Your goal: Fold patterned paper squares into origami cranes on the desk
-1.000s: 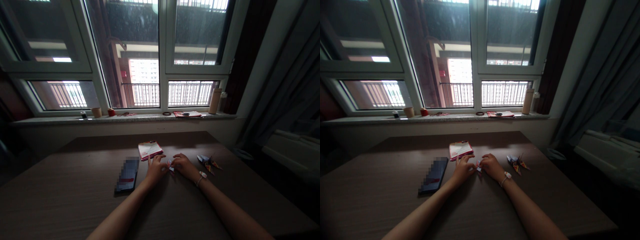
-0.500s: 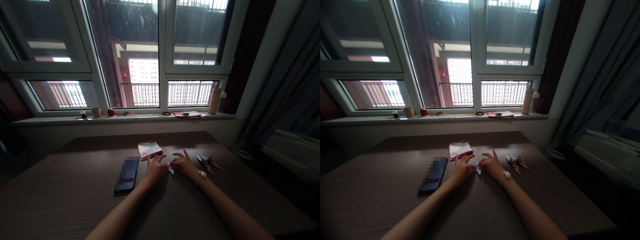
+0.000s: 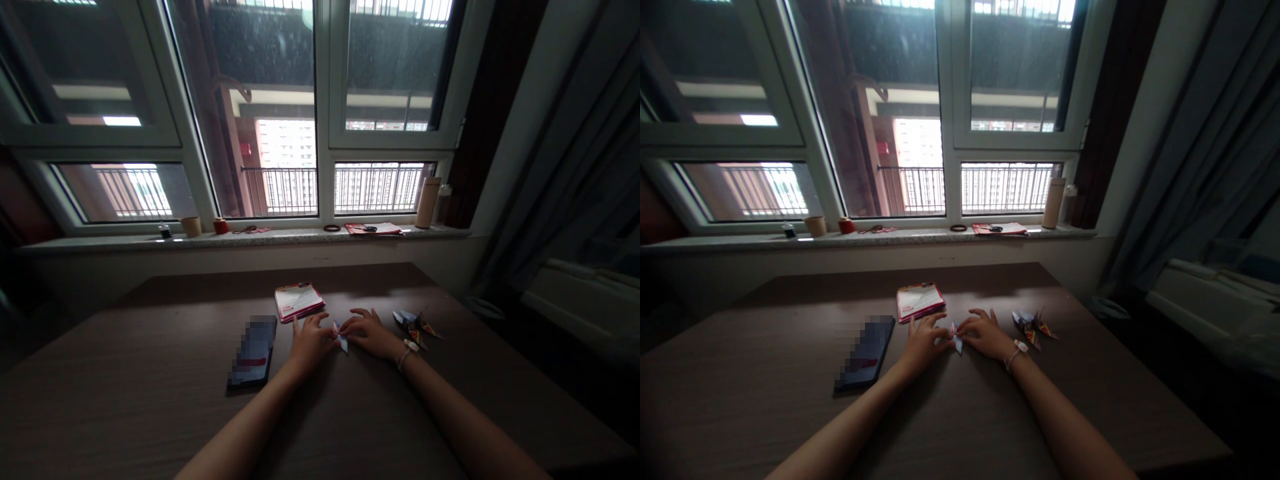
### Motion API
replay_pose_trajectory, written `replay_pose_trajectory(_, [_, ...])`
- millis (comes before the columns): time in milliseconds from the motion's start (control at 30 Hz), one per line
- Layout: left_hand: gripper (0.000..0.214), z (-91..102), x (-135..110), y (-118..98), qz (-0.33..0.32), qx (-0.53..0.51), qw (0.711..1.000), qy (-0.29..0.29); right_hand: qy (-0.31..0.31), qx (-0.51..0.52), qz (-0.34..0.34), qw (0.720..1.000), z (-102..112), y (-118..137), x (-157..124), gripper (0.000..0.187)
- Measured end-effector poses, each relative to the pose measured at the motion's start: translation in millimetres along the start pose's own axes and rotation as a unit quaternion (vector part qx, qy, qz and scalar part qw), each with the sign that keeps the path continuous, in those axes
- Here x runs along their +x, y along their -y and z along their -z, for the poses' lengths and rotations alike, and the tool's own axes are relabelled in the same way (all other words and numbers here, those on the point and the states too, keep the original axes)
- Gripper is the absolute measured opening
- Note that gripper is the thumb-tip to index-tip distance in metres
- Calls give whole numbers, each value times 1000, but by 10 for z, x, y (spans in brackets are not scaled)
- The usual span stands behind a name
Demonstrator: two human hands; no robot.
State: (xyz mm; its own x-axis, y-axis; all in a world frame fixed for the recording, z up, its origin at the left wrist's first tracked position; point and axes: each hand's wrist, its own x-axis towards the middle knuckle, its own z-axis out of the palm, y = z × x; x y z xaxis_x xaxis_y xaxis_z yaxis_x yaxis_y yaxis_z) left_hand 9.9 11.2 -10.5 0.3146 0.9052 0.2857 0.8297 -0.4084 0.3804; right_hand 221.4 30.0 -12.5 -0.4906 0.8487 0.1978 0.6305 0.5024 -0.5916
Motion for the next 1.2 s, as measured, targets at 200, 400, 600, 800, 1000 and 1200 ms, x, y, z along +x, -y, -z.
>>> replay_pose_trajectory(200, [10, -1, 1, -6, 8, -5, 1000, 1, -20, 19, -19, 999, -36, -5, 41, 18])
replay_pose_trajectory(400, [10, -16, 0, -4, 9, -2, 1000, -6, -48, 42, -46, 997, -89, -7, 66, 14])
replay_pose_trajectory(600, [10, -10, 2, -20, 14, -2, 1000, -7, -54, 44, -59, 996, -98, -4, 76, 15])
replay_pose_trajectory(800, [10, 4, -5, -36, 10, 13, 1000, -12, -69, 30, -61, 995, -101, 29, 70, 17])
replay_pose_trajectory(1000, [9, -9, -9, -24, -2, 28, 999, -27, -56, 26, -65, 996, -91, 23, 78, 17])
replay_pose_trajectory(1200, [10, 2, -10, -40, 2, 32, 999, -25, -61, 22, -59, 996, -103, 14, 70, 18])
